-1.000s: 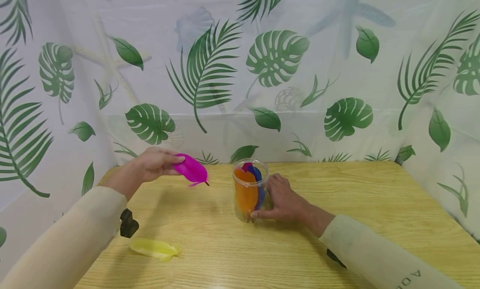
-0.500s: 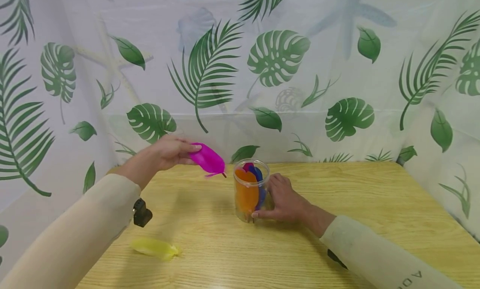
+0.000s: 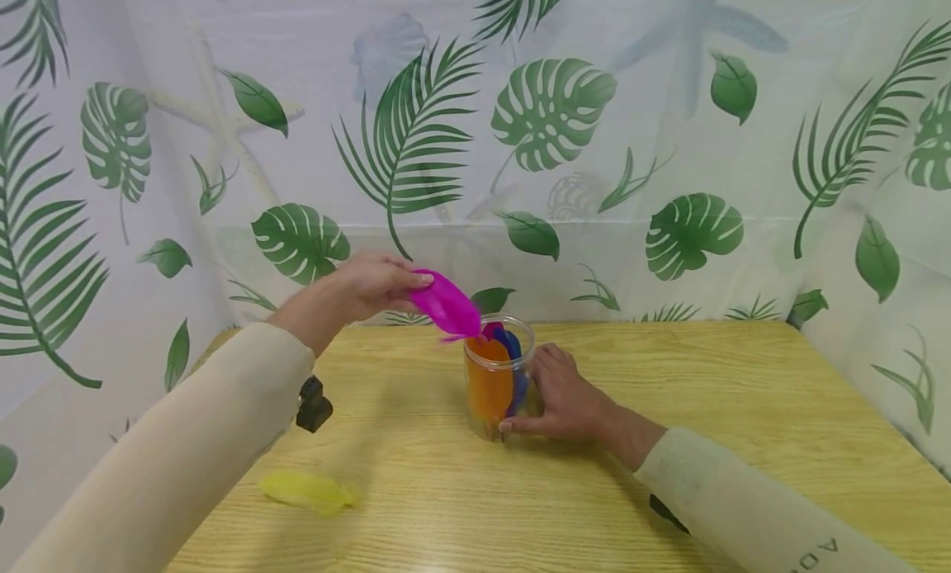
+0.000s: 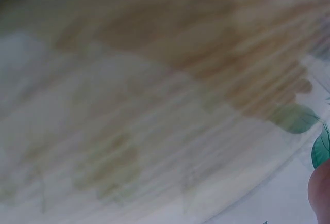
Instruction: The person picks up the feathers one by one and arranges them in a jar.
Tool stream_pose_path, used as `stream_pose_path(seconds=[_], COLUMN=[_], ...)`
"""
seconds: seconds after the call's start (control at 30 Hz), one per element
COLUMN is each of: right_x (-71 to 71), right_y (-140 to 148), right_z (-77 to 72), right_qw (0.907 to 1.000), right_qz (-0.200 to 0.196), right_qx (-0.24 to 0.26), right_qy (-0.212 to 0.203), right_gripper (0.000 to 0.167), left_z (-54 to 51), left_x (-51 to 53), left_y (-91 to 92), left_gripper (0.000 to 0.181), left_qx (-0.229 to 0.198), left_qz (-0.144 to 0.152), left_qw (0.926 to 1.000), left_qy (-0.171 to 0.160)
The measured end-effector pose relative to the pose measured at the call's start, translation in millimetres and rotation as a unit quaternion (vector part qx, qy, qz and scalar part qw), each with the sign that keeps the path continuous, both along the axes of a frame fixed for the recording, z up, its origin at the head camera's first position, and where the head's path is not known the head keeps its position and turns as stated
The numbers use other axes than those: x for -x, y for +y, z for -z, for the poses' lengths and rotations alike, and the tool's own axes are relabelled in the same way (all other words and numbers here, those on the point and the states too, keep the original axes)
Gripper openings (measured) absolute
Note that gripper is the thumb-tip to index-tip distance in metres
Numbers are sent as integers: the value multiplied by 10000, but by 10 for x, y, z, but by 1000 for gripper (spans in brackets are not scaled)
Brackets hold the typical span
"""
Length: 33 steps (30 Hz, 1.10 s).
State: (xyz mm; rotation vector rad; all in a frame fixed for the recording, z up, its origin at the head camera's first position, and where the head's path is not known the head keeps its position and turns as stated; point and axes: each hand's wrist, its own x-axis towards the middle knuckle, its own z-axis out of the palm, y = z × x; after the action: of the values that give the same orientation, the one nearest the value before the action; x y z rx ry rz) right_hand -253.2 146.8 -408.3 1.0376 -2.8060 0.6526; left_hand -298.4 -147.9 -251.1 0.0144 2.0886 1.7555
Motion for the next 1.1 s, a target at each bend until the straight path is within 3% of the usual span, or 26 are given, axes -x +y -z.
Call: stream_pose_path(seconds=[0.17,0.37,0.5,0.67,0.9,1.1], right_x=[14,17,10,19,35,29], right_y=[5,-4,0,5,8,10], right_z=[8,6,-4,-10,-5,14], right_qw=[10000,9999,9999,9999,9998,9997], right_qz=[-49,-48,-9,-15,-116,-41], right_qx=[20,105,115,127,167,212], right_qy=[39,25,-44,-85,31,-73], right_gripper=[86,73,72,75,85,84], left_z=[-65,-118,-134,-115,-111,-127], left_x=[28,40,27,26,22,5], left_y=[118,291,381,414,445,454], left_gripper=[33,31,29,28,31,32], left_qx=[244,726,828,586,132,-289], left_qz=[70,512,736,916,777,937], left_qw=[9996,9943,9920,9930,9965,9951], left_qy=[126,595,600,463,278,137])
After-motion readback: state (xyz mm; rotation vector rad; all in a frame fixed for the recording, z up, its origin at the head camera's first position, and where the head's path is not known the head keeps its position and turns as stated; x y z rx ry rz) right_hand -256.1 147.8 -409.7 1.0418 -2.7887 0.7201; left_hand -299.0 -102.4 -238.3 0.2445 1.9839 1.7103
